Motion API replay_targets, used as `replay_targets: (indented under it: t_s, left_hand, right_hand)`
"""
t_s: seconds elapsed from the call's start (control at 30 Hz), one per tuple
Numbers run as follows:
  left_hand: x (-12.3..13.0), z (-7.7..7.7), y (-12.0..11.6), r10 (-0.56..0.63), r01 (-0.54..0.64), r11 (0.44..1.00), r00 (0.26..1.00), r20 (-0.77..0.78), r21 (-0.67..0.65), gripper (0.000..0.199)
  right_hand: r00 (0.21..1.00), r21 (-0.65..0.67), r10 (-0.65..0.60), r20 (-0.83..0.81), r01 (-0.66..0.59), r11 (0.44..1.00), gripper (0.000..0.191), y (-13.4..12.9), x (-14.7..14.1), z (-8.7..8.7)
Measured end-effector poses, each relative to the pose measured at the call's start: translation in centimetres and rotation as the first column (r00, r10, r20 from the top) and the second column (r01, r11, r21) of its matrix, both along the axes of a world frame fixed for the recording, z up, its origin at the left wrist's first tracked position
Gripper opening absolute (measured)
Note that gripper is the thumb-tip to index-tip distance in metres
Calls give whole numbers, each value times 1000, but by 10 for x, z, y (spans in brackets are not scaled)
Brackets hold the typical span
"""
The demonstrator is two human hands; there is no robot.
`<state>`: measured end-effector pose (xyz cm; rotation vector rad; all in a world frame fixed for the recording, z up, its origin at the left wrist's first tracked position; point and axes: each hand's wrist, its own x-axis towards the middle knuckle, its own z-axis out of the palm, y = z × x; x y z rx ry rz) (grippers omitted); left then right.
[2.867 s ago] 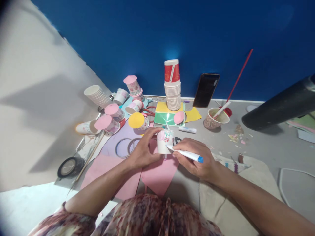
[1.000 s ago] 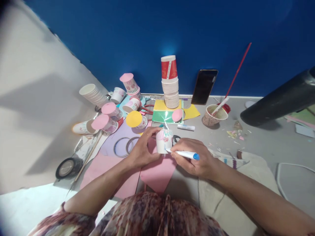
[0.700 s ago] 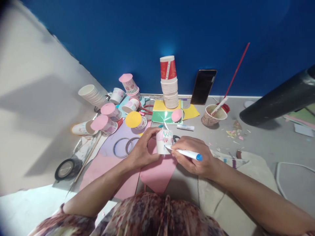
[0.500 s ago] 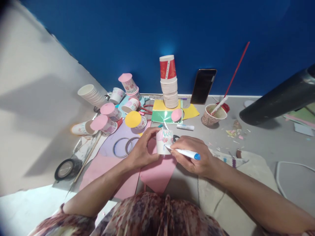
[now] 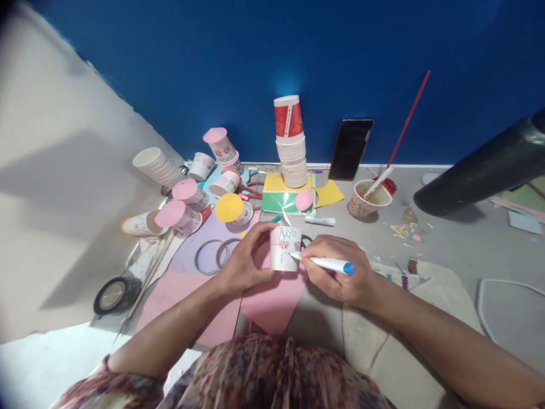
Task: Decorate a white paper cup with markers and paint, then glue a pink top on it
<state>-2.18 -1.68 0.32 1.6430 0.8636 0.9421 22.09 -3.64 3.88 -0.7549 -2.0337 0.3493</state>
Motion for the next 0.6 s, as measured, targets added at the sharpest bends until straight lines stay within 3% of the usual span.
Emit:
replay_targets:
  t_s: [0.27,0.6]
  left_hand:
    - [0,0,2,22,-9,993,994,-106,121,74]
    - [0,4,-1,1,0,999,1000,-21,33,74]
  right_hand:
    - [998,12,60,-22,-60,998,17,0,-6,-4]
    - [999,2,-38,2,38,999,14,-3,1,-1]
